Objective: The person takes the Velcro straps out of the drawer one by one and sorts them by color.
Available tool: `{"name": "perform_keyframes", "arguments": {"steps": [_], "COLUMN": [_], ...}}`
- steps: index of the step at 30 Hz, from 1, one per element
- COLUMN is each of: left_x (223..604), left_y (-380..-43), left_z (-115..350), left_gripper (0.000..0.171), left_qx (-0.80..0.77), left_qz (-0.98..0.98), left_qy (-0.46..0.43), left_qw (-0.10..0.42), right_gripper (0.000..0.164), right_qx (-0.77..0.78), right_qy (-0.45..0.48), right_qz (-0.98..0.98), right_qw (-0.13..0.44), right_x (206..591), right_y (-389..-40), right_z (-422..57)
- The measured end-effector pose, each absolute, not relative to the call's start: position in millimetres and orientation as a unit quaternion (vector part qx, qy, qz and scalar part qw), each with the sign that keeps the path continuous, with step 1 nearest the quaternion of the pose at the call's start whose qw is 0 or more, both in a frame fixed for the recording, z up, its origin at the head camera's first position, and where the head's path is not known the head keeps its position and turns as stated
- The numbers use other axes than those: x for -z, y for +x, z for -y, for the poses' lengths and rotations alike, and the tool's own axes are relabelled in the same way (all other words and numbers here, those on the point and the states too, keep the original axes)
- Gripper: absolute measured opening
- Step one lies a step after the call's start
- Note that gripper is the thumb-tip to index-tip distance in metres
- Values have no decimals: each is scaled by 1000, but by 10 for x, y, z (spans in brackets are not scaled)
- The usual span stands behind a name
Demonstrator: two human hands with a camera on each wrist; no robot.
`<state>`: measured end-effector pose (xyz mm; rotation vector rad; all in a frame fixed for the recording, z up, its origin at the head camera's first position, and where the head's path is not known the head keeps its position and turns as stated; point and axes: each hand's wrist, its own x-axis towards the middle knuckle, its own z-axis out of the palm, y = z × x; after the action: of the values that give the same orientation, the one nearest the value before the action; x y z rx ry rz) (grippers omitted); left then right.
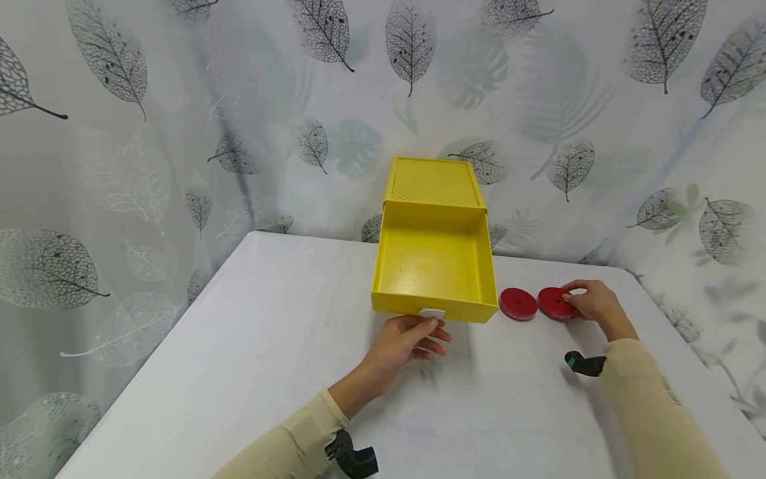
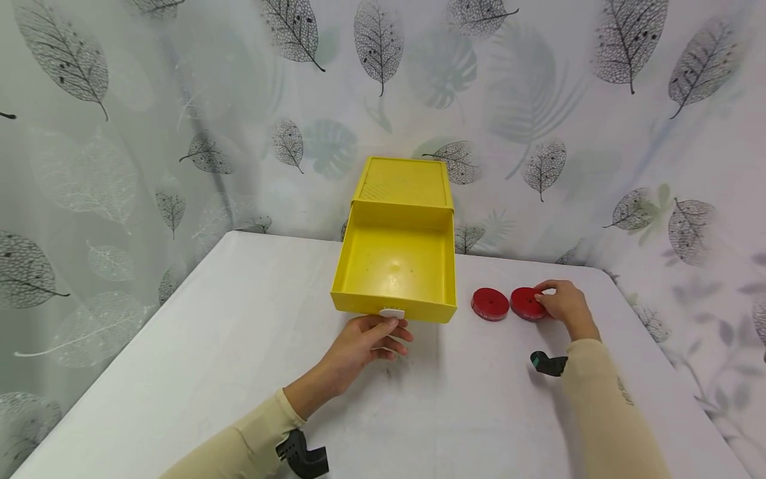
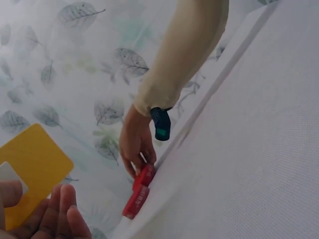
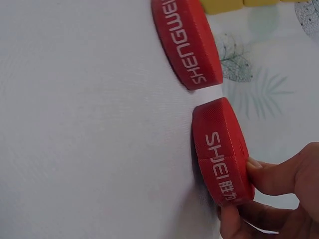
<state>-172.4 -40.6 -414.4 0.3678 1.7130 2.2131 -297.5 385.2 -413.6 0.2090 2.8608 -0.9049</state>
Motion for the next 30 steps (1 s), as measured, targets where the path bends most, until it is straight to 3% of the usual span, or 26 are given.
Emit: {"name": "perform_keyframes", "arguments": {"steps": [10, 16, 22, 30], "left_x": [4144, 4153, 4103, 3961], "left_y": [-1733, -1738, -1772, -1842], "left_z": [395, 393, 372, 388], "left_gripper": [31, 32, 32, 36], "left_qx": [-778, -779, -782, -785], "left_qz": [-595, -594, -588, -586], "left_qy": [127, 129, 137, 141], "left_qw": [157, 157, 156, 142], "right_gripper": [31, 30, 34, 43], "right_qx": [249, 241, 240, 222], "right_qy": [78, 82, 96, 66], "right_qz": [-965, -967, -966, -971], "right_qw": [-4, -13, -4, -66], "right_x": [4148, 4155, 4125, 4029], "right_y": [-2863, -2822, -2795, -2756], "right_z": [-3722, -3692, -3680, -3592]}}
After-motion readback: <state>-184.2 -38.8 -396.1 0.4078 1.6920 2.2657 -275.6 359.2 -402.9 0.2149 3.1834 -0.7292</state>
